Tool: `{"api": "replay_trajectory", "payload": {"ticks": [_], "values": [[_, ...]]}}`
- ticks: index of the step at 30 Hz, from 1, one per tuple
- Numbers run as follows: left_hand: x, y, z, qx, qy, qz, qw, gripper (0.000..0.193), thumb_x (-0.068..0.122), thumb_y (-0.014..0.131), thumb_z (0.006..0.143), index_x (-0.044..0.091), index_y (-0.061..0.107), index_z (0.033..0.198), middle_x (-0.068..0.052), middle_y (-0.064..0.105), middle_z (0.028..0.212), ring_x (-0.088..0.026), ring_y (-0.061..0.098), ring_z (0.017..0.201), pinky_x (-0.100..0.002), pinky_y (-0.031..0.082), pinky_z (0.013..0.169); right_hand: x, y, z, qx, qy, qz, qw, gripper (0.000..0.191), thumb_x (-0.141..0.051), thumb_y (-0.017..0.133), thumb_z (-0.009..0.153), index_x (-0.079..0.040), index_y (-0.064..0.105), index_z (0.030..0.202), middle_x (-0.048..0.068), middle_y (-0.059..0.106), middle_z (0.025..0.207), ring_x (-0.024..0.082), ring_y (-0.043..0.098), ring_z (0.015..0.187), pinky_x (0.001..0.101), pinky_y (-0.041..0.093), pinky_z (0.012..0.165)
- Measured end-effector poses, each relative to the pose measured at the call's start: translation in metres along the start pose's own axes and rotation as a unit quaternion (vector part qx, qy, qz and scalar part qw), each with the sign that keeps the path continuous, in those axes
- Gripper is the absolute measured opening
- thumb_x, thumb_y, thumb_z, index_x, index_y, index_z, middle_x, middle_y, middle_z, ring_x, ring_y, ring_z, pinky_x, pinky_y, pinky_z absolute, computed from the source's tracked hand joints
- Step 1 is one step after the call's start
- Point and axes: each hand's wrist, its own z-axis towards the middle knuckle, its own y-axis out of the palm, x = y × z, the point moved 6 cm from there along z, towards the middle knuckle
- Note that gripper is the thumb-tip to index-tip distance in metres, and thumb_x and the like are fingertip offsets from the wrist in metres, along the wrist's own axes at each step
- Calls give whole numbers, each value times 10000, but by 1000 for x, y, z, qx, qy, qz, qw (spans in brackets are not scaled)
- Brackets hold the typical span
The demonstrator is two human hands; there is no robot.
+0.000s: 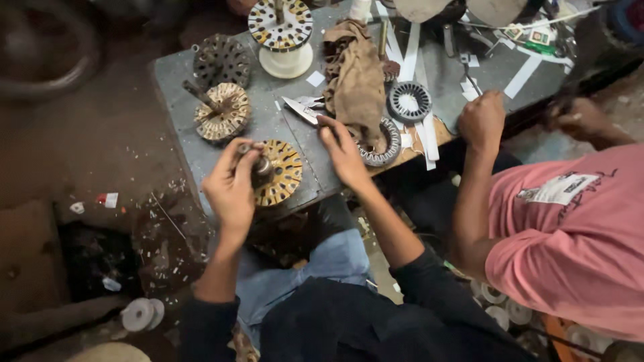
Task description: The person inserts small white rectangular pieces into the slots of a circular stator core, rotates the core to access different slots, and uses a green-handled tool to press the pieces into place. The person also wipes the core with a cloth and handles multiple similar cores on the table.
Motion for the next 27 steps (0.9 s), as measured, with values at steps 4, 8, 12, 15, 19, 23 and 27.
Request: {"api": "replay_trajectory", "payload": {"ticks": [4, 8, 12, 15, 19, 23, 27], "values": [[-9, -15, -12, 66, -7, -116, 991, 150, 74, 602, 1087, -29, 676, 1168, -34, 723, 1025, -79, 636, 880, -241, 533, 816, -22, 48, -42, -149, -41, 248, 956, 1081, -474, 832, 866, -99, 168, 1632, 160, 322, 1646, 294, 377, 1523, 457, 365, 1243], [-45, -32, -23, 114, -41, -336, 934, 184, 153, 593, 1123, -10, 652, 1183, -77, 697, 1103, -121, 654, 932, -279, 533, 851, -47, 103, -64, -182, -76, 225, 954, 1479, -437, 984, 684, -132, -66, 1679, 181, 216, 1714, 313, 306, 1571, 466, 304, 1298], [-77, -67, -7, 150, -84, -380, 909, 212, 196, 598, 1076, 38, 644, 1209, -97, 686, 1183, -196, 677, 1045, -321, 504, 887, -79, 125, -50, -138, -158, 94, 973, 1445, -291, 1011, 667, -106, 4, 1687, 207, 200, 1716, 371, 271, 1614, 486, 287, 1333], [-76, -105, -15, 233, -28, -259, 937, 320, 228, 586, 1055, 70, 570, 1333, -82, 618, 1360, -194, 620, 1229, -350, 508, 1036, -98, 136, -37, -133, -219, -163, 953, 1453, -298, 1045, 564, -82, 100, 1645, 270, 227, 1628, 456, 277, 1529, 515, 288, 1272], [-80, -114, -22, 119, -77, -141, 980, 465, 320, 502, 1095, 37, 555, 1460, -113, 624, 1437, -227, 646, 1261, -367, 520, 1059, -106, 157, -28, -153, -285, -244, 914, 1377, -277, 1018, 539, -70, 182, 1614, 276, 253, 1615, 493, 290, 1500, 550, 285, 1266], [-97, -101, -15, -3, -126, -159, 979, 491, 312, 486, 1102, 30, 517, 1503, -101, 580, 1496, -186, 607, 1283, -346, 512, 1051, -91, 159, -30, -142, -279, -177, 933, 1288, -305, 1024, 629, -79, 229, 1616, 294, 181, 1660, 489, 247, 1553, 551, 290, 1295], [-108, -93, 2, -54, -121, -207, 969, 462, 249, 537, 1097, 6, 544, 1491, -97, 609, 1457, -164, 613, 1205, -325, 519, 1036, -79, 153, -36, -115, -283, -164, 938, 1084, -290, 1026, 690, -142, 382, 1549, 256, 198, 1675, 469, 270, 1576, 540, 308, 1310]]}}
